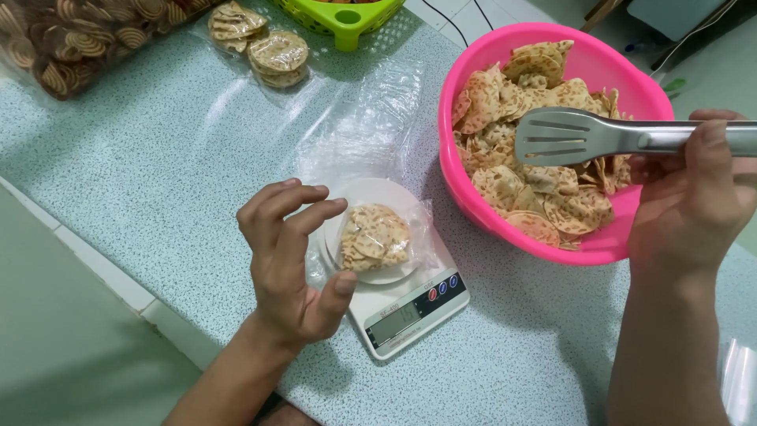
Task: Using tongs to transfer crackers from a bowl into a plastic bag and weighing the portion on a digital scale.
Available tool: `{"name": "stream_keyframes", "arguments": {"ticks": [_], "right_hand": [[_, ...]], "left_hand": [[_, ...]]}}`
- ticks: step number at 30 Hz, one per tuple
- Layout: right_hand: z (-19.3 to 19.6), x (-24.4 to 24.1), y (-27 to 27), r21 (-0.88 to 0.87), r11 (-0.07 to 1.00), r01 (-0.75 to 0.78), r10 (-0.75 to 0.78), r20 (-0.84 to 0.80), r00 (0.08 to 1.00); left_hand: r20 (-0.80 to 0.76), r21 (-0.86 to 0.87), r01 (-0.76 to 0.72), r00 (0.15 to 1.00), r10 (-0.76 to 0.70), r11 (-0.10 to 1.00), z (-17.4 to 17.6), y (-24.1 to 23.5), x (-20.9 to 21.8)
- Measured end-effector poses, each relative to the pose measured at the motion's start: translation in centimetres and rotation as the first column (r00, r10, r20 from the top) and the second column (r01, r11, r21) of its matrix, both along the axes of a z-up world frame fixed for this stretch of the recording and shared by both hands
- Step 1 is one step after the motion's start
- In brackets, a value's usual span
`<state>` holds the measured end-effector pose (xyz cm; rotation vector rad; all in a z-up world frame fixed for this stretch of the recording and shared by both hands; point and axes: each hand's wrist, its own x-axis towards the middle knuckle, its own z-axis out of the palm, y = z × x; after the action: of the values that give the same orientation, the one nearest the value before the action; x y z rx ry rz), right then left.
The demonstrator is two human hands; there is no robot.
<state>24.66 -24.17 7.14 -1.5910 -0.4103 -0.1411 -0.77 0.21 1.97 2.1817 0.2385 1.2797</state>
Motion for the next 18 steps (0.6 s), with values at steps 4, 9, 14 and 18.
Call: {"name": "stream_keyframes", "arguments": {"ticks": [4,9,14,18], "right_hand": [[0.1,-0.1,0.0,0.007,1.000,-0.008,0.008,-0.011,1.000],[0.4,-0.4,0.4,0.027,0.999,-0.032,0.033,-0.022,0.999],[0.2,-0.2,0.3,0.003,1.000,-0.024,0.024,-0.009,1.000],[0.0,0.0,0.3,0.056,0.998,-0.039,0.041,-0.036,0.998]], "left_hand": [[-0.027,0.007,0.001,1.000,-0.001,1.000,0.1,0.0,-0.1],[-0.249,0.018,0.007,0.968,-0.003,1.000,-0.6,-0.1,0.4],[-0.292,0.036,-0.004,0.956,0.015,0.999,-0.4,-0.2,0.4],[-0.376,0.053,0.008,0.926,0.012,0.999,-0.9,-0.2,0.6]]}}
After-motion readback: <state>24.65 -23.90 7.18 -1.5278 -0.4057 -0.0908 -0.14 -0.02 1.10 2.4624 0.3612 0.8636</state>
